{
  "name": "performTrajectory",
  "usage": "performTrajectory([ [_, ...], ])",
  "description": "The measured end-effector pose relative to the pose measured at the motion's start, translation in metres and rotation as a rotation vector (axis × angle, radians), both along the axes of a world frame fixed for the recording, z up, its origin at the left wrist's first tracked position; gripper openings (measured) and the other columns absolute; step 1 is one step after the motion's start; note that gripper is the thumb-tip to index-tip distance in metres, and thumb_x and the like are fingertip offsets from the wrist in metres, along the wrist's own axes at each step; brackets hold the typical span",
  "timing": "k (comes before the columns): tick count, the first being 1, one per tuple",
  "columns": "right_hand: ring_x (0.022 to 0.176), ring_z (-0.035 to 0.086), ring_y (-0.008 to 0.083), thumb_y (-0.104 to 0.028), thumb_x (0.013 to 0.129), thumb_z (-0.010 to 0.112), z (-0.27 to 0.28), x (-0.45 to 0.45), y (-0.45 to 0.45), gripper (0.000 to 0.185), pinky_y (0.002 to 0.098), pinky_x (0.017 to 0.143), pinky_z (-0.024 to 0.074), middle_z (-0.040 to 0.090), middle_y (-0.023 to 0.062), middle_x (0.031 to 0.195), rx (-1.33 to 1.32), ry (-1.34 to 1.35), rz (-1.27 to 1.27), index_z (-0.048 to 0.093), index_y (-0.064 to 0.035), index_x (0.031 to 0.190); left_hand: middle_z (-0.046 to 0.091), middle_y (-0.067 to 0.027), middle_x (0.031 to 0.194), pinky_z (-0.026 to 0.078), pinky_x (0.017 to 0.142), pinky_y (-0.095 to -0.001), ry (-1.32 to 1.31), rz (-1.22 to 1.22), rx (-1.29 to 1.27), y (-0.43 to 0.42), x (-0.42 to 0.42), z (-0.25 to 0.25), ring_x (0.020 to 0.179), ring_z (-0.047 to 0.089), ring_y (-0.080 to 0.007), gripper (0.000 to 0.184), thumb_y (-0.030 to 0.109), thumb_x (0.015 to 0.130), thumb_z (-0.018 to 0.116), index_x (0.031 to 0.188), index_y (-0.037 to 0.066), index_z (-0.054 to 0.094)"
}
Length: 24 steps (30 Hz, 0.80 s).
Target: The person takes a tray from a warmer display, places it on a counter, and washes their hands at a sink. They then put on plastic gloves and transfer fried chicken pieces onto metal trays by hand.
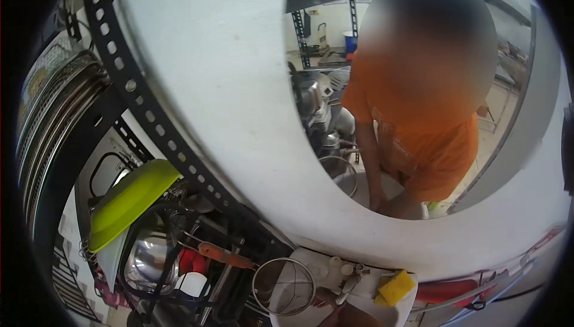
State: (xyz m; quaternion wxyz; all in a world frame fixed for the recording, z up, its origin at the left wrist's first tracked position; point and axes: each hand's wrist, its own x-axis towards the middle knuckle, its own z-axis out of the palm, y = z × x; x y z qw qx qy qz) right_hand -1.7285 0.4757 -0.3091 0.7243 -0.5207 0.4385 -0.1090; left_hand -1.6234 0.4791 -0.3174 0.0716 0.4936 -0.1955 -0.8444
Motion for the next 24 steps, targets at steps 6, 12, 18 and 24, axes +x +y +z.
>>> performTrajectory([
  [6,0.084,0.062,0.0292,-0.031,0.090,0.052,-0.014,0.008,0.052,0.033,0.0399,0.073,0.0486,0.064,0.0123,0.094,-0.190,0.150,0.066,0.060,-0.0009,0.100,0.064,-0.0068,0.093,0.048,0.071,-0.0377,-0.022,-0.097,-0.072,-0.004,-0.021,0.007,0.085,0.059,-0.0203,0.029,0.034,0.092,0.049,0.105,0.013,0.063],
  [12,0.097,0.057,0.0362,-0.032,0.091,0.049,0.052,0.046,0.078,0.037,0.0425,0.084,0.0447,0.062,0.0180,0.103,-0.328,0.648,0.075,0.058,-0.0003,0.109,0.064,-0.0082,0.095,0.048,0.073,-0.0390,-0.063,-0.193,-0.139,-0.007,-0.035,0.007,0.087,0.059,-0.0226,0.027,0.032,0.091,0.049,0.104,0.012,0.062],
  [18,0.100,0.057,0.0364,-0.032,0.092,0.048,0.049,0.033,0.038,0.038,0.0430,0.086,0.0446,0.061,0.0180,0.106,-0.409,0.522,-0.105,0.058,0.0000,0.108,0.064,-0.0097,0.097,0.047,0.076,-0.0403,-0.104,-0.292,-0.221,-0.016,-0.047,0.003,0.089,0.059,-0.0249,0.026,0.029,0.091,0.049,0.104,0.011,0.062],
  [24,0.103,0.056,0.0365,-0.032,0.092,0.047,0.043,0.011,0.011,0.038,0.0434,0.087,0.0444,0.061,0.0180,0.109,-0.476,0.428,-0.230,0.058,0.0002,0.108,0.064,-0.0111,0.099,0.047,0.078,-0.0416,-0.150,-0.436,-0.361,-0.026,-0.051,-0.002,0.090,0.059,-0.0272,0.025,0.027,0.091,0.049,0.104,0.010,0.062],
])
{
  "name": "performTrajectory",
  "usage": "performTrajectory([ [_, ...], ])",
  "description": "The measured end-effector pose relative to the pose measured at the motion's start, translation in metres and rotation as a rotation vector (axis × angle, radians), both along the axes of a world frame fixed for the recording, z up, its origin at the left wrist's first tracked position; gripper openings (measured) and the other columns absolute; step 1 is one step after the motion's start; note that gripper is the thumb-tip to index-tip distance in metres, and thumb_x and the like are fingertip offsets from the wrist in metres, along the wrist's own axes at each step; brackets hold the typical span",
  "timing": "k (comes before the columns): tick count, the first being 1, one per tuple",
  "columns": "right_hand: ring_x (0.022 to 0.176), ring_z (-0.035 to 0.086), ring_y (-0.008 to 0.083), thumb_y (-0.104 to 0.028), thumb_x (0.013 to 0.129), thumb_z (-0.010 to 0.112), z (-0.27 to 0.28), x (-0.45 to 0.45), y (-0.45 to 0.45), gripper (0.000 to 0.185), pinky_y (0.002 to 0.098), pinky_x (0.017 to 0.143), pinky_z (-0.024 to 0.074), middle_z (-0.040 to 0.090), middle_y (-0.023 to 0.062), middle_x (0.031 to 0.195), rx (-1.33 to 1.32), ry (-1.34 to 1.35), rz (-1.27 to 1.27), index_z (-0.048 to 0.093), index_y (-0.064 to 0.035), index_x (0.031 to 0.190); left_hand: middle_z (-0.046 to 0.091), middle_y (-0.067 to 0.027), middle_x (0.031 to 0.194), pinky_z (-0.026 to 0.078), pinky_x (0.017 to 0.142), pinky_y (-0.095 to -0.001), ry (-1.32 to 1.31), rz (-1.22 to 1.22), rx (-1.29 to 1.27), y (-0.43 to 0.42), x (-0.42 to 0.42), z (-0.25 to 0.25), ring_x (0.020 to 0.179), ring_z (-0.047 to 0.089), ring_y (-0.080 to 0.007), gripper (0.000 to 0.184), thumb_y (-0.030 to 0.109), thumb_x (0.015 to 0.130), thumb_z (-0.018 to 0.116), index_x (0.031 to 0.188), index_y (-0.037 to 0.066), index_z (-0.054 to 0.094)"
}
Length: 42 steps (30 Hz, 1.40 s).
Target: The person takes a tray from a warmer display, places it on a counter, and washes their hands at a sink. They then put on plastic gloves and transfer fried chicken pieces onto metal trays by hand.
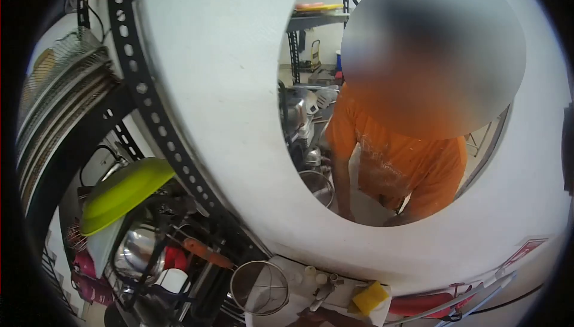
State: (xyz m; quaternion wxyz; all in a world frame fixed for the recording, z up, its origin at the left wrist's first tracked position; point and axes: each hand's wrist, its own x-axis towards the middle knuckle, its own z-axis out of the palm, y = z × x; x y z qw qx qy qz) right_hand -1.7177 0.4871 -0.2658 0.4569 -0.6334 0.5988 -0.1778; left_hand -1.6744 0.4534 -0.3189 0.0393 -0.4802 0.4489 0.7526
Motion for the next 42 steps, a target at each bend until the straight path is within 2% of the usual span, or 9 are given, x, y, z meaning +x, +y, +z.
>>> performTrajectory([
  [8,0.109,0.053,0.0357,-0.034,0.092,0.045,0.075,-0.026,0.070,0.042,0.0433,0.090,0.0431,0.059,0.0180,0.115,-0.057,-0.139,0.084,0.057,-0.0005,0.115,0.064,-0.0130,0.101,0.047,0.080,-0.0434,0.290,-0.454,-1.099,0.067,0.111,-0.080,0.092,0.059,-0.0302,0.024,0.023,0.091,0.049,0.104,0.009,0.062],
  [14,0.097,0.056,0.0392,-0.023,0.090,0.049,0.241,-0.026,0.058,0.025,0.0434,0.078,0.0432,0.059,0.0239,0.106,-0.245,0.157,-0.466,0.060,-0.0006,0.097,0.060,-0.0155,0.085,0.048,0.073,-0.0468,-0.216,-0.341,-1.478,0.096,0.183,0.179,0.082,0.059,-0.0338,0.019,0.019,0.083,0.052,0.093,0.006,0.058],
  [23,0.100,0.047,0.0302,-0.022,0.086,0.059,0.108,-0.078,0.035,0.051,0.0376,0.077,0.0405,0.048,0.0233,0.123,-0.544,0.353,-0.039,0.046,0.0033,0.128,0.056,-0.0085,0.086,0.049,0.078,-0.0386,-0.569,-0.010,-1.712,0.286,0.309,0.409,0.090,0.058,-0.0255,0.012,0.015,0.082,0.055,0.088,0.006,0.057],
  [26,0.063,0.057,0.0175,-0.023,0.086,0.059,0.132,-0.038,0.063,0.053,0.0281,0.042,0.0468,0.056,0.0165,0.109,-0.116,0.058,-0.016,0.044,-0.0011,0.132,0.058,-0.0098,0.087,0.048,0.075,-0.0375,-0.744,0.178,-1.675,0.407,0.369,0.408,0.088,0.059,-0.0262,0.014,0.019,0.083,0.057,0.088,0.007,0.058],
  [32,0.083,0.054,0.0147,-0.027,0.087,0.057,0.147,0.227,0.294,0.030,0.0336,0.075,0.0444,0.060,0.0019,0.100,0.530,-0.832,-0.032,0.058,-0.0136,0.114,0.060,-0.0113,0.096,0.049,0.074,-0.0429,-1.237,0.631,-0.873,0.727,0.451,0.272,0.090,0.061,-0.0292,0.026,0.027,0.085,0.058,0.104,0.010,0.055],
  [34,0.088,0.057,0.0175,-0.031,0.083,0.061,0.126,0.321,0.373,0.036,0.0383,0.078,0.0461,0.061,0.0034,0.102,0.416,-0.219,0.383,0.058,-0.0153,0.115,0.063,-0.0109,0.099,0.049,0.078,-0.0451,-1.324,0.740,-0.471,0.863,0.428,0.152,0.094,0.061,-0.0283,0.032,0.033,0.082,0.059,0.106,0.011,0.060],
  [36,0.094,0.057,0.0190,-0.037,0.078,0.068,0.091,0.398,0.439,0.045,0.0380,0.082,0.0472,0.061,0.0030,0.108,-0.733,0.480,1.438,0.058,-0.0149,0.115,0.064,-0.0089,0.104,0.047,0.083,-0.0486,-1.088,0.575,0.198,0.976,0.407,0.176,0.096,0.061,-0.0297,0.032,0.041,0.084,0.056,0.094,0.013,0.067],
  [38,0.095,0.059,0.0192,-0.038,0.082,0.065,0.079,0.468,0.513,0.045,0.0377,0.081,0.0488,0.061,0.0048,0.108,-0.264,0.167,1.662,0.055,-0.0133,0.118,0.061,-0.0123,0.113,0.046,0.086,-0.0465,-0.836,0.716,0.119,1.105,0.388,0.113,0.104,0.057,-0.0311,0.037,0.041,0.090,0.049,0.103,0.011,0.066],
  [42,0.082,0.060,0.0153,-0.036,0.091,0.054,0.148,0.533,0.665,0.038,0.0298,0.069,0.0498,0.063,0.0065,0.095,0.453,0.346,1.544,0.052,-0.0116,0.120,0.061,-0.0092,0.080,0.047,0.065,-0.0315,-1.373,2.302,-0.148,1.239,0.296,0.259,0.070,0.059,-0.0204,0.025,0.023,0.090,0.054,0.107,0.005,0.057],
])
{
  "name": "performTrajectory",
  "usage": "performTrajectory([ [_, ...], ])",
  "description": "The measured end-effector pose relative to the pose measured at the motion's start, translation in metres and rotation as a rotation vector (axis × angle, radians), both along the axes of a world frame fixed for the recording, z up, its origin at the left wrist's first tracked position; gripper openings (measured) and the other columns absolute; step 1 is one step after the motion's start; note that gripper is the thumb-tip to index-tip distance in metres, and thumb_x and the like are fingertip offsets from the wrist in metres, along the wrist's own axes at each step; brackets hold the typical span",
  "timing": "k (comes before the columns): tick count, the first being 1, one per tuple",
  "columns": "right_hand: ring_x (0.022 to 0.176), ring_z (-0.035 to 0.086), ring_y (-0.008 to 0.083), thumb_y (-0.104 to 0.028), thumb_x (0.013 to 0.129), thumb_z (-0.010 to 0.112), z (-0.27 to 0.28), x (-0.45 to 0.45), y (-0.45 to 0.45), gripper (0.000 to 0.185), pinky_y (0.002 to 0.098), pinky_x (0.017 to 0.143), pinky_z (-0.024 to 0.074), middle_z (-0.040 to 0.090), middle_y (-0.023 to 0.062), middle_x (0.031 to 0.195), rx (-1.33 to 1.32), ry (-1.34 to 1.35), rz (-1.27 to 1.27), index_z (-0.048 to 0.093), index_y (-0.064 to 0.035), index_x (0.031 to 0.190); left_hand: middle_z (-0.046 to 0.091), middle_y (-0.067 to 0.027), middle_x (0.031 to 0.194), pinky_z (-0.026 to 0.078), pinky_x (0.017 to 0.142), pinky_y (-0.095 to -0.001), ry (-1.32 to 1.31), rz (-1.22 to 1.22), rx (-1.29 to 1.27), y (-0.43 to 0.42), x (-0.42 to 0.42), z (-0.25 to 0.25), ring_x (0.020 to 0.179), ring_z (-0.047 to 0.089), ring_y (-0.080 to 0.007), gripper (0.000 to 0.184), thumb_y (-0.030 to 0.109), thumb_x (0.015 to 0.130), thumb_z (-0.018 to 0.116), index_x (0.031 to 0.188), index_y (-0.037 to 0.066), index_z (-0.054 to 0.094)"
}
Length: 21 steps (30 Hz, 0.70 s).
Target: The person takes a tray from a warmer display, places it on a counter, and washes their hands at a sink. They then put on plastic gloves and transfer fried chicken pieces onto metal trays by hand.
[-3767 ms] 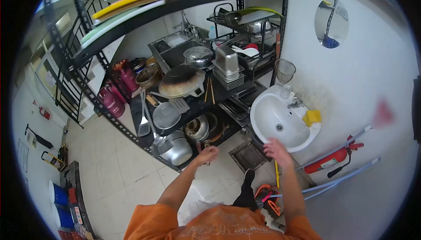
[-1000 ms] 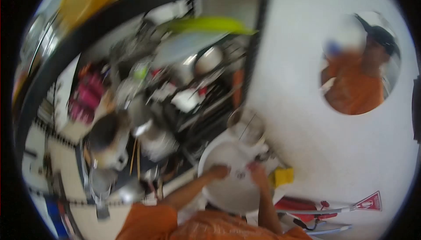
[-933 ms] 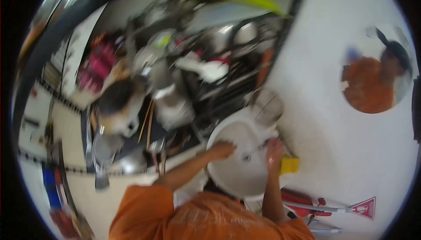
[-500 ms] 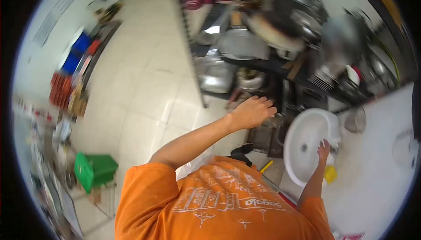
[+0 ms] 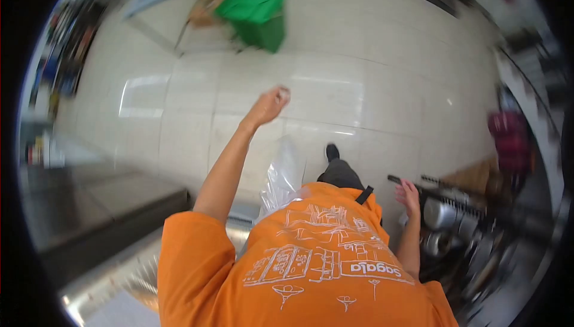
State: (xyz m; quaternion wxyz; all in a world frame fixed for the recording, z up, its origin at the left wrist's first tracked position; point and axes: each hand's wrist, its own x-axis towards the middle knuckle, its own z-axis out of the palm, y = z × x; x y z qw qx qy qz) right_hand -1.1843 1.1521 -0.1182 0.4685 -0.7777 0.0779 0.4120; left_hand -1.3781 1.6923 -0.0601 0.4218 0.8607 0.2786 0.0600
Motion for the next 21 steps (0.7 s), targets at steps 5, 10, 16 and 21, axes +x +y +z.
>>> performTrajectory([
  [5,0.061,0.058,0.0154,-0.030,0.088,0.054,-0.082,0.069,0.049,0.022,0.0283,0.046,0.0464,0.058,0.0047,0.077,-0.491,0.351,0.513,0.054,-0.0110,0.099,0.059,-0.0055,0.077,0.047,0.061,-0.0263,-0.255,0.886,-0.251,0.112,-0.171,-0.021,0.071,0.057,-0.0116,0.023,0.023,0.091,0.055,0.106,0.005,0.058],
  [10,0.050,0.052,0.0223,-0.020,0.085,0.052,-0.173,0.130,0.253,0.013,0.0342,0.039,0.0407,0.051,0.0115,0.061,-0.603,0.102,0.287,0.052,-0.0073,0.083,0.058,-0.0033,0.067,0.042,0.049,-0.0267,0.199,1.365,-0.494,0.055,-0.460,-0.222,0.058,0.054,-0.0118,0.028,0.025,0.086,0.056,0.099,0.000,0.057],
  [16,0.054,0.052,0.0123,-0.038,0.092,0.050,-0.127,0.036,0.854,0.034,0.0298,0.049,0.0425,0.056,0.0042,0.063,0.084,-0.528,1.259,0.055,-0.0065,0.079,0.059,-0.0079,0.075,0.048,0.053,-0.0320,-0.075,2.005,-1.052,-0.139,-0.471,-0.133,0.064,0.059,-0.0176,0.026,0.029,0.087,0.055,0.099,0.006,0.054],
  [21,0.070,0.056,0.0099,-0.033,0.092,0.053,0.051,-0.191,1.179,0.030,0.0244,0.061,0.0452,0.061,-0.0004,0.081,0.427,-0.493,1.389,0.060,-0.0090,0.108,0.062,-0.0110,0.077,0.050,0.061,-0.0381,0.173,1.955,-1.383,-0.168,-0.436,-0.132,0.069,0.061,-0.0250,0.023,0.024,0.085,0.057,0.099,0.005,0.058],
])
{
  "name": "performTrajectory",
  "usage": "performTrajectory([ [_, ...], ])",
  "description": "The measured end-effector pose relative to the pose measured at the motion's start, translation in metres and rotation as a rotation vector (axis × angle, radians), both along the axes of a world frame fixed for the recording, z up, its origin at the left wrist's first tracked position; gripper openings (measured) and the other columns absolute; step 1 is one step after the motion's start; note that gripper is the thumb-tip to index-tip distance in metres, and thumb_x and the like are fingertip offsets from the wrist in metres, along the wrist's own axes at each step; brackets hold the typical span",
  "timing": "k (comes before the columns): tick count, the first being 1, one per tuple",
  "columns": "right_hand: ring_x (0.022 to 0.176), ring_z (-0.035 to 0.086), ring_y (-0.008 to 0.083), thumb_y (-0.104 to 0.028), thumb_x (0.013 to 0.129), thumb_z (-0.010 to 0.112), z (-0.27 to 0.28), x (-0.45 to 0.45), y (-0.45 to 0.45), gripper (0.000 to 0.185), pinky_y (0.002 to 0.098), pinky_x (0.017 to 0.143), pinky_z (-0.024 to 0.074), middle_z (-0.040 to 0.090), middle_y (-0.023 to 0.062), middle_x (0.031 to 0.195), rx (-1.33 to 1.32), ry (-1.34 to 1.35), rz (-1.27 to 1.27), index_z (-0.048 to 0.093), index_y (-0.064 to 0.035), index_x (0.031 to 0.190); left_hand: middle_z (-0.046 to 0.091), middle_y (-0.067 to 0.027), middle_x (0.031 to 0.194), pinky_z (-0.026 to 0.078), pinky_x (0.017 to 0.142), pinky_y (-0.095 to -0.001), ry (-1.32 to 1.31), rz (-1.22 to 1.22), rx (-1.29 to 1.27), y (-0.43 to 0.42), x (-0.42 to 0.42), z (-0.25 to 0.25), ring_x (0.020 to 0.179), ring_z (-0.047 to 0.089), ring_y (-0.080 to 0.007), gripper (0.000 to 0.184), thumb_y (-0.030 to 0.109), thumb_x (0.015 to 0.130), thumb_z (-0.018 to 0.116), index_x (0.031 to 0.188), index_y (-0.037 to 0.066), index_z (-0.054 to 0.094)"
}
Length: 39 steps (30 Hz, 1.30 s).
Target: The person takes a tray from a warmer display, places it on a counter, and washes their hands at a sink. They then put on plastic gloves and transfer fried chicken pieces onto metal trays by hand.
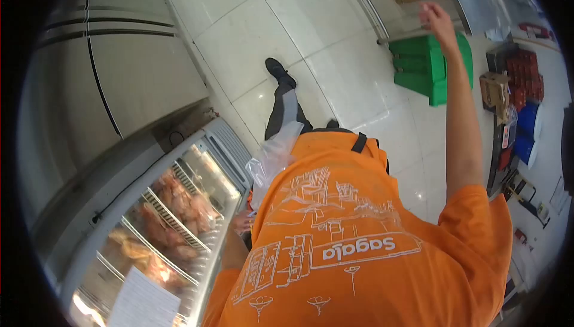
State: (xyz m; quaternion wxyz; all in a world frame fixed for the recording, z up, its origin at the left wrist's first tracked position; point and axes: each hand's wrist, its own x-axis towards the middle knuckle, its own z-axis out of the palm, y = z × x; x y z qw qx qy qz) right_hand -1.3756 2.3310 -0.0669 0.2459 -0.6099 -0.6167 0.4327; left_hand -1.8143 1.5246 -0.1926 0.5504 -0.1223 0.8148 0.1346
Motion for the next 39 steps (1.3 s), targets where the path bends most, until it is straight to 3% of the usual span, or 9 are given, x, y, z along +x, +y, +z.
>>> performTrajectory([
  [7,0.088,0.059,0.0179,-0.029,0.090,0.056,-0.064,-0.158,0.064,0.032,0.0307,0.079,0.0467,0.065,0.0068,0.097,-0.080,-0.012,0.279,0.058,-0.0049,0.111,0.064,-0.0149,0.079,0.050,0.069,-0.0428,0.298,-0.919,0.311,0.288,-0.158,-0.110,0.073,0.061,-0.0336,0.023,0.018,0.082,0.057,0.099,0.004,0.062],
  [9,0.094,0.059,0.0358,-0.036,0.090,0.051,-0.153,-0.116,0.037,0.037,0.0443,0.082,0.0453,0.063,0.0197,0.101,-0.055,-0.432,0.566,0.058,-0.0045,0.108,0.064,-0.0156,0.081,0.050,0.070,-0.0400,0.261,-0.828,0.515,0.506,-0.208,-0.010,0.074,0.062,-0.0307,0.026,0.018,0.084,0.056,0.105,0.003,0.061],
  [16,0.049,0.051,0.0279,-0.004,0.081,0.048,-0.193,-0.017,-0.087,0.010,0.0428,0.040,0.0409,0.048,0.0158,0.059,-1.025,-0.326,-0.935,0.058,-0.0023,0.078,0.059,-0.0039,0.079,0.045,0.059,-0.0244,0.380,-0.485,0.940,0.953,-0.382,0.054,0.065,0.054,-0.0111,0.034,0.029,0.099,0.039,0.102,0.002,0.060],
  [19,0.050,0.051,0.0273,-0.001,0.075,0.053,-0.210,-0.062,0.016,0.006,0.0425,0.042,0.0417,0.047,0.0134,0.057,-1.078,-0.190,-1.325,0.058,-0.0032,0.073,0.056,-0.0018,0.066,0.042,0.052,-0.0211,0.293,-0.442,1.040,1.053,-0.412,0.051,0.059,0.053,-0.0093,0.040,0.033,0.100,0.036,0.080,0.003,0.055],
  [21,0.051,0.051,0.0258,-0.005,0.071,0.058,-0.257,-0.089,0.106,0.006,0.0417,0.045,0.0427,0.051,0.0122,0.058,-0.445,-0.703,0.083,0.056,-0.0046,0.065,0.054,-0.0039,0.062,0.045,0.046,-0.0257,0.204,-0.355,1.027,1.108,-0.420,0.025,0.052,0.054,-0.0122,0.037,0.031,0.099,0.039,0.077,0.004,0.052],
  [24,0.069,0.058,0.0339,-0.020,0.071,0.060,-0.296,-0.187,0.361,0.015,0.0451,0.064,0.0450,0.060,0.0178,0.072,-0.704,-0.093,-0.205,0.059,-0.0047,0.069,0.050,-0.0059,0.053,0.042,0.040,-0.0298,0.268,-0.690,0.687,1.169,-0.410,0.048,0.042,0.050,-0.0136,0.036,0.024,0.099,0.038,0.071,0.003,0.048],
  [31,0.087,0.059,0.0272,-0.022,0.087,0.050,0.089,-0.398,0.831,0.027,0.0358,0.077,0.0470,0.061,0.0153,0.098,0.130,0.001,0.377,0.057,-0.0072,0.110,0.060,-0.0187,0.088,0.041,0.078,-0.0469,0.355,-1.318,0.523,1.305,-0.479,-0.079,0.082,0.057,-0.0317,0.036,0.043,0.085,0.054,0.091,0.008,0.060],
  [38,0.083,0.056,0.0121,-0.030,0.092,0.053,0.030,-0.292,0.966,0.029,0.0289,0.067,0.0478,0.060,0.0048,0.092,-0.166,0.585,-0.599,0.056,-0.0085,0.112,0.060,-0.0235,0.062,0.049,0.064,-0.0437,0.664,-1.201,0.514,1.633,-0.464,-0.008,0.059,0.060,-0.0351,0.037,0.033,0.071,0.067,0.064,-0.003,0.065],
  [39,0.078,0.061,0.0194,-0.023,0.091,0.051,-0.086,-0.260,0.950,0.025,0.0364,0.065,0.0497,0.062,0.0107,0.091,0.169,-0.083,-0.740,0.056,-0.0044,0.107,0.060,-0.0229,0.062,0.049,0.065,-0.0424,0.702,-1.221,0.500,1.691,-0.457,0.017,0.059,0.061,-0.0332,0.036,0.032,0.072,0.066,0.064,-0.002,0.066],
])
